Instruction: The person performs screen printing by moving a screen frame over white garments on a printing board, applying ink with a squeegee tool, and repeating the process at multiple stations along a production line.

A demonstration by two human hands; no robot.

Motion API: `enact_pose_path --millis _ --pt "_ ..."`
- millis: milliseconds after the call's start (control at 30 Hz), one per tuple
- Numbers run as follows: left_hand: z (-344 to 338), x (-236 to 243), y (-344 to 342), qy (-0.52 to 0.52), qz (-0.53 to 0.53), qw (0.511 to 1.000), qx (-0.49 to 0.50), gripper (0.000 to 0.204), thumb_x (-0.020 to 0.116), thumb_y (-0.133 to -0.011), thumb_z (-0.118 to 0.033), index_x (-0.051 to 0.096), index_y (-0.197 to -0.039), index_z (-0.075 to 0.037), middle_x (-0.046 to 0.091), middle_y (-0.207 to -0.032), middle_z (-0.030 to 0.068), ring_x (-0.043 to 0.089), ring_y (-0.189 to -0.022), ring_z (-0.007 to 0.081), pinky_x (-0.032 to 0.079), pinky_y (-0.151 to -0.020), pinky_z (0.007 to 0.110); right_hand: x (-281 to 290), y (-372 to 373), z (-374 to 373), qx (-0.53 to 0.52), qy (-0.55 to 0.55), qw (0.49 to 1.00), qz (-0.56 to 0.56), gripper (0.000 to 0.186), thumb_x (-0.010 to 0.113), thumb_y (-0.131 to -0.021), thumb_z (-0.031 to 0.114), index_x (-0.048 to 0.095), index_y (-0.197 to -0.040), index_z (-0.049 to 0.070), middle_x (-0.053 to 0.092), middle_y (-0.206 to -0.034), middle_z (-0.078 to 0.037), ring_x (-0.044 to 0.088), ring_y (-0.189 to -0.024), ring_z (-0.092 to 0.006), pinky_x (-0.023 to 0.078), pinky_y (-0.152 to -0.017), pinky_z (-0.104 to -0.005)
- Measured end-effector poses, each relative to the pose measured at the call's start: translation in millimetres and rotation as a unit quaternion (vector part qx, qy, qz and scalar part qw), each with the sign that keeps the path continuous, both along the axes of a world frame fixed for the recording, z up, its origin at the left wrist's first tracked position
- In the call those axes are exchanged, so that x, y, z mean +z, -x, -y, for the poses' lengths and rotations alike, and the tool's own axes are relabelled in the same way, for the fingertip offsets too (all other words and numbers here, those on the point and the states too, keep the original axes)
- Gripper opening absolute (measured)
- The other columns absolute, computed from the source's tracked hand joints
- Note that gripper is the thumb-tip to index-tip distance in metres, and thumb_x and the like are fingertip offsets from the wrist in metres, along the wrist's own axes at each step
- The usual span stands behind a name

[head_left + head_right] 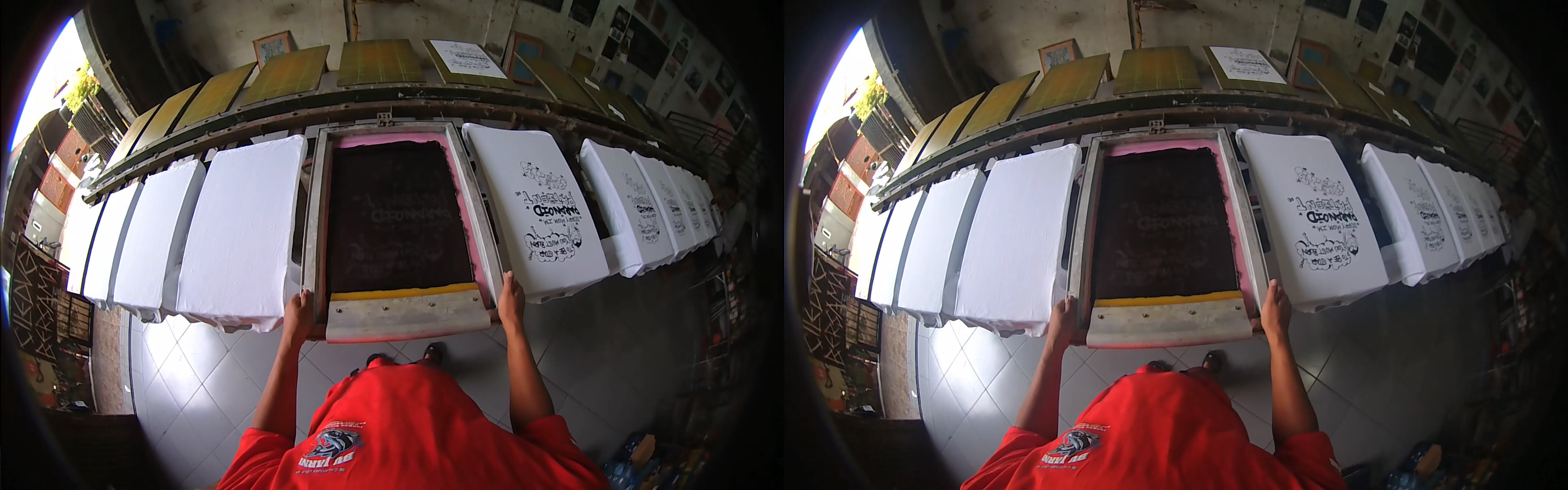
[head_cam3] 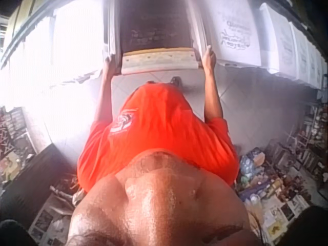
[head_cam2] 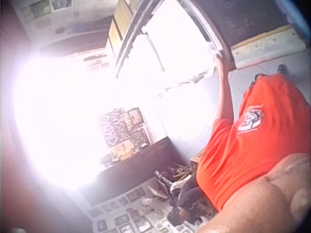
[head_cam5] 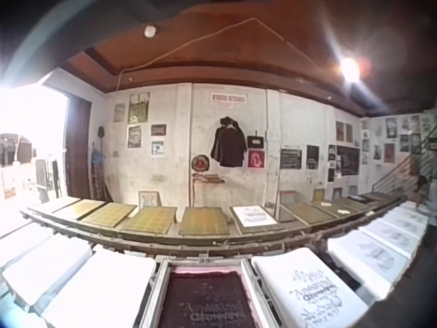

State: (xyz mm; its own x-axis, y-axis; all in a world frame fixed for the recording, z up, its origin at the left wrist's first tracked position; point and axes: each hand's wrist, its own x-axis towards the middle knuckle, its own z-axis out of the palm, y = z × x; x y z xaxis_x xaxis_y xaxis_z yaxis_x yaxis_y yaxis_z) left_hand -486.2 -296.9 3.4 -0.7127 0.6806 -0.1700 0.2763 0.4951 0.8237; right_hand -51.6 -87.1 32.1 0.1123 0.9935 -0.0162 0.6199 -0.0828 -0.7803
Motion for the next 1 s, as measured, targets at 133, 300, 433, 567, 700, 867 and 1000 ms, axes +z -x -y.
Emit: enact_pose_path --millis 133,300,433,567,700,867,1000 --pt "-1.7 -4.5 2.8 0.005 -0.005 1.0 -0.003 0.047 0.045 -0.1 -0.035 0.061 -0.091 0.009 0.061 -0.078 0.0299 0.06 -0.075 0.0435 0.045 -0.069 0.047 -2.7 -2.7 -3.7 0.001 0.031 0.999 -0.007 0.07 0.036 -0.1 0.054 0.061 -0.12 -0.008 0.062 -0.124 -0.024 0.055 -0.12 -0.0389 0.041 -0.101 -0.0403" --pt "-0.1 -8.6 2.3 -0.002 -0.041 0.999 -0.009 0.047 0.045 -0.1 -0.035 0.061 -0.091 0.008 0.061 -0.078 0.0296 0.06 -0.074 0.0427 0.044 -0.068 0.047 -1.2 5.9 -1.9 -0.009 0.016 1.0 0.016 0.068 0.034 -0.101 0.053 0.062 -0.117 -0.006 0.063 -0.116 -0.027 0.057 -0.113 -0.0436 0.043 -0.096 -0.0445" --pt "-4.0 -12.0 -1.1 0.019 -0.058 0.998 -0.013 0.047 0.045 -0.1 -0.036 0.061 -0.093 0.008 0.062 -0.083 0.0309 0.06 -0.079 0.0462 0.044 -0.071 0.049 -14.5 5.6 -3.4 -0.019 0.001 0.999 0.025 0.06 0.036 -0.101 0.049 0.063 -0.114 -0.003 0.064 -0.109 -0.029 0.058 -0.107 -0.047 0.045 -0.09 -0.0478" --pt "-7.2 -7.6 -6.1 0.034 -0.074 0.997 -0.016 0.049 0.043 -0.1 -0.038 0.06 -0.096 0.008 0.063 -0.089 0.0326 0.059 -0.088 0.051 0.044 -0.076 0.053 -27.7 2.9 -4.0 -0.032 -0.058 0.998 0.02 0.055 0.038 -0.101 0.047 0.064 -0.111 0.0 0.065 -0.103 -0.027 0.059 -0.101 -0.0458 0.046 -0.085 -0.0476" --pt "-3.2 -7.0 -9.2 0.045 -0.106 0.993 0.0 0.05 0.041 -0.101 -0.039 0.06 -0.097 0.007 0.063 -0.091 0.0335 0.058 -0.092 0.0527 0.044 -0.078 0.055 -11.4 12.5 0.7 -0.014 -0.025 1.0 0.011 0.054 0.039 -0.101 0.048 0.063 -0.106 0.0 0.064 -0.096 -0.026 0.06 -0.094 -0.045 0.046 -0.08 -0.0484" --pt "-8.9 -8.0 -9.6 0.038 -0.101 0.994 -0.016 0.048 0.042 -0.101 -0.037 0.06 -0.1 0.007 0.063 -0.092 0.0331 0.059 -0.092 0.0508 0.045 -0.078 0.054 -20.5 4.7 -5.5 -0.005 -0.024 1.0 0.017 0.054 0.039 -0.101 0.048 0.06 -0.112 0.0 0.064 -0.101 -0.026 0.059 -0.099 -0.0443 0.046 -0.083 -0.0467" --pt "15.7 -55.7 23.0 -0.075 -0.333 0.935 -0.098 0.044 0.044 -0.101 -0.035 0.061 -0.1 0.006 0.064 -0.083 0.0282 0.062 -0.082 0.0445 0.048 -0.075 0.05 -58.1 -9.6 -13.8 0.014 -0.029 0.997 -0.067 0.056 0.037 -0.101 0.048 0.056 -0.123 0.0 0.061 -0.115 -0.026 0.057 -0.11 -0.0431 0.045 -0.092 -0.0441"
